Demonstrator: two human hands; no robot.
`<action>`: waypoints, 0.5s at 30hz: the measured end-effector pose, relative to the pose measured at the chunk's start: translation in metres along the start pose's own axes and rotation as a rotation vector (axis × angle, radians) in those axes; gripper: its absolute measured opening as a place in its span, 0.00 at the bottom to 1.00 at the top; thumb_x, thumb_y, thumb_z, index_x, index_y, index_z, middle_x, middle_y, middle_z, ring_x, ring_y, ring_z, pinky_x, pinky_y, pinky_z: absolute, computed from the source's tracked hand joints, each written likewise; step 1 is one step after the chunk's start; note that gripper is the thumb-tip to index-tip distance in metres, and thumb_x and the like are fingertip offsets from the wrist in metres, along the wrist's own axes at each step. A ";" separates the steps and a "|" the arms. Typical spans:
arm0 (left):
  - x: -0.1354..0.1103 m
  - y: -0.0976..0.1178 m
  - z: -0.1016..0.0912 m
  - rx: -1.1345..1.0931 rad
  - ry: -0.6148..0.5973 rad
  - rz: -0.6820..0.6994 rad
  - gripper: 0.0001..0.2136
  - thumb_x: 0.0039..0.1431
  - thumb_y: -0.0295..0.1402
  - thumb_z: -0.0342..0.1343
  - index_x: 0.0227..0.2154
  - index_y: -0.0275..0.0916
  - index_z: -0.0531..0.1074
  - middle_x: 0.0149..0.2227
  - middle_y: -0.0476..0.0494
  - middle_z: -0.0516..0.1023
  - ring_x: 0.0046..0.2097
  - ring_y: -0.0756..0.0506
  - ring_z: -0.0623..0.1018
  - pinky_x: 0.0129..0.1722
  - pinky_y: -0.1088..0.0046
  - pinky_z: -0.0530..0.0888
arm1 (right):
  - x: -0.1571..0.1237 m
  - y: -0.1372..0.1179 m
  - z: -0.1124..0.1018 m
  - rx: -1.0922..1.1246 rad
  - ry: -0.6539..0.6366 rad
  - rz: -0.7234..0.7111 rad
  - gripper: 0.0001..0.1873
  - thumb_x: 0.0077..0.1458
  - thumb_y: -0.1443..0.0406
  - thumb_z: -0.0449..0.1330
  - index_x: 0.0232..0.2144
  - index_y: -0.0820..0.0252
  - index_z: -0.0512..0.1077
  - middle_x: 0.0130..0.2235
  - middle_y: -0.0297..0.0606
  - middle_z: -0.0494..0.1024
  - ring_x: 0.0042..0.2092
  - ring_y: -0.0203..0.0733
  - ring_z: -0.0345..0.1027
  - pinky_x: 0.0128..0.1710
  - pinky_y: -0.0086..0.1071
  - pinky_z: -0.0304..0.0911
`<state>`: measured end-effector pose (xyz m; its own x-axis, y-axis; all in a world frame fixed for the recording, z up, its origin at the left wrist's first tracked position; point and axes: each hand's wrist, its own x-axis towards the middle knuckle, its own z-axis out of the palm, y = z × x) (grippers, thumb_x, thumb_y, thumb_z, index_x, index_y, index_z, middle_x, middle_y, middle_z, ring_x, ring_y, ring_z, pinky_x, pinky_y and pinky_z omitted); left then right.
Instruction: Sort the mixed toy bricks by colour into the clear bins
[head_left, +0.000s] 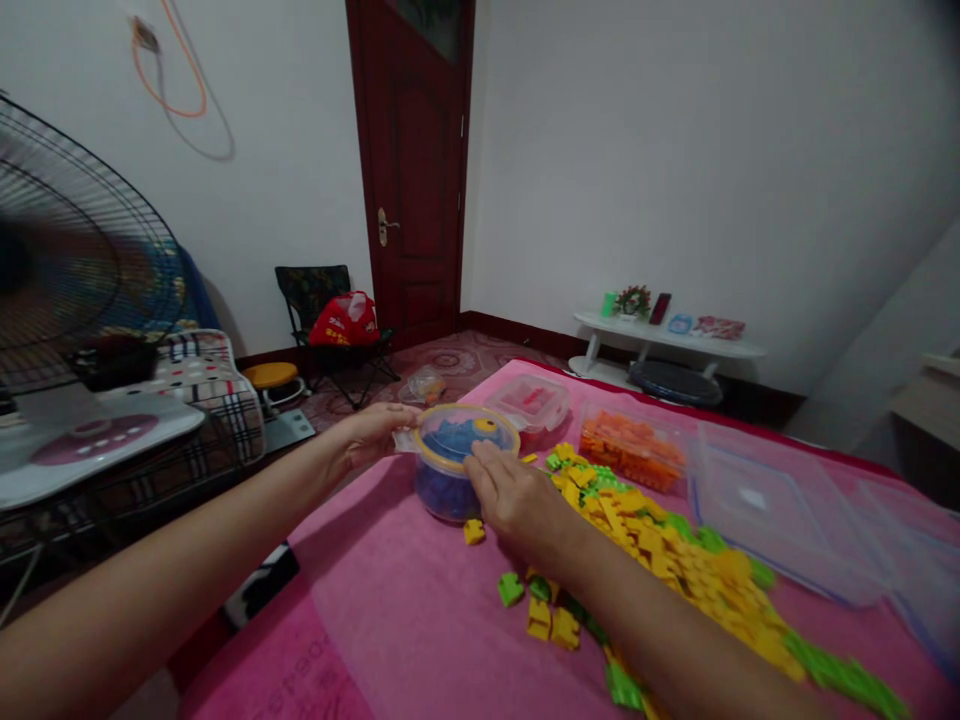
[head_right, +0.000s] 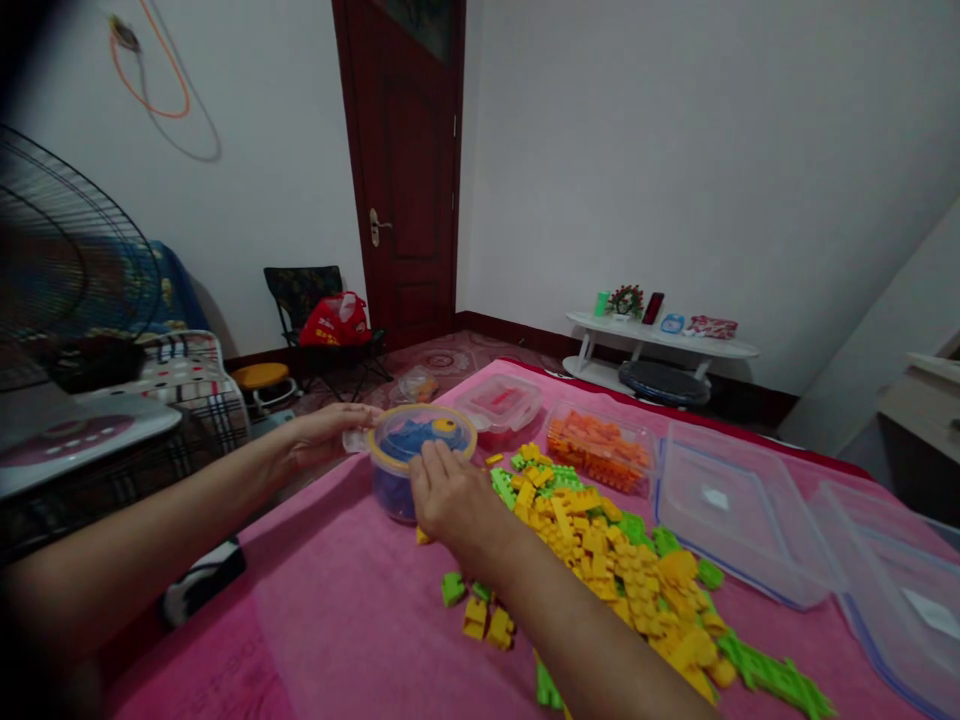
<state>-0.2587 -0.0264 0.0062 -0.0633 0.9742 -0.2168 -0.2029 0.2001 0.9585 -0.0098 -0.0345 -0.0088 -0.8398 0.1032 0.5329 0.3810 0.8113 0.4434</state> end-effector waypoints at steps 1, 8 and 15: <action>0.000 0.000 0.000 0.003 0.004 0.005 0.10 0.42 0.22 0.63 0.31 0.29 0.75 0.27 0.42 0.79 0.26 0.49 0.77 0.28 0.75 0.74 | 0.000 0.000 -0.001 0.003 0.000 -0.019 0.16 0.59 0.74 0.47 0.46 0.74 0.70 0.47 0.56 0.75 0.50 0.49 0.69 0.44 0.38 0.69; 0.004 -0.005 -0.003 0.010 0.012 0.016 0.11 0.42 0.25 0.64 0.33 0.32 0.74 0.27 0.45 0.78 0.26 0.50 0.76 0.28 0.76 0.73 | 0.009 -0.003 -0.015 0.096 -0.100 0.127 0.11 0.59 0.73 0.49 0.36 0.64 0.71 0.37 0.43 0.75 0.37 0.42 0.69 0.31 0.33 0.67; -0.005 -0.008 -0.008 -0.057 -0.031 0.012 0.33 0.52 0.61 0.45 0.47 0.38 0.72 0.40 0.39 0.78 0.36 0.47 0.76 0.31 0.75 0.73 | 0.032 0.010 -0.031 0.223 -0.065 0.343 0.10 0.58 0.71 0.51 0.38 0.64 0.72 0.38 0.44 0.73 0.40 0.42 0.66 0.39 0.33 0.64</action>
<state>-0.2643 -0.0342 -0.0021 -0.0362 0.9793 -0.1989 -0.2573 0.1832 0.9488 -0.0210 -0.0408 0.0354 -0.7044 0.4193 0.5727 0.5557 0.8278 0.0774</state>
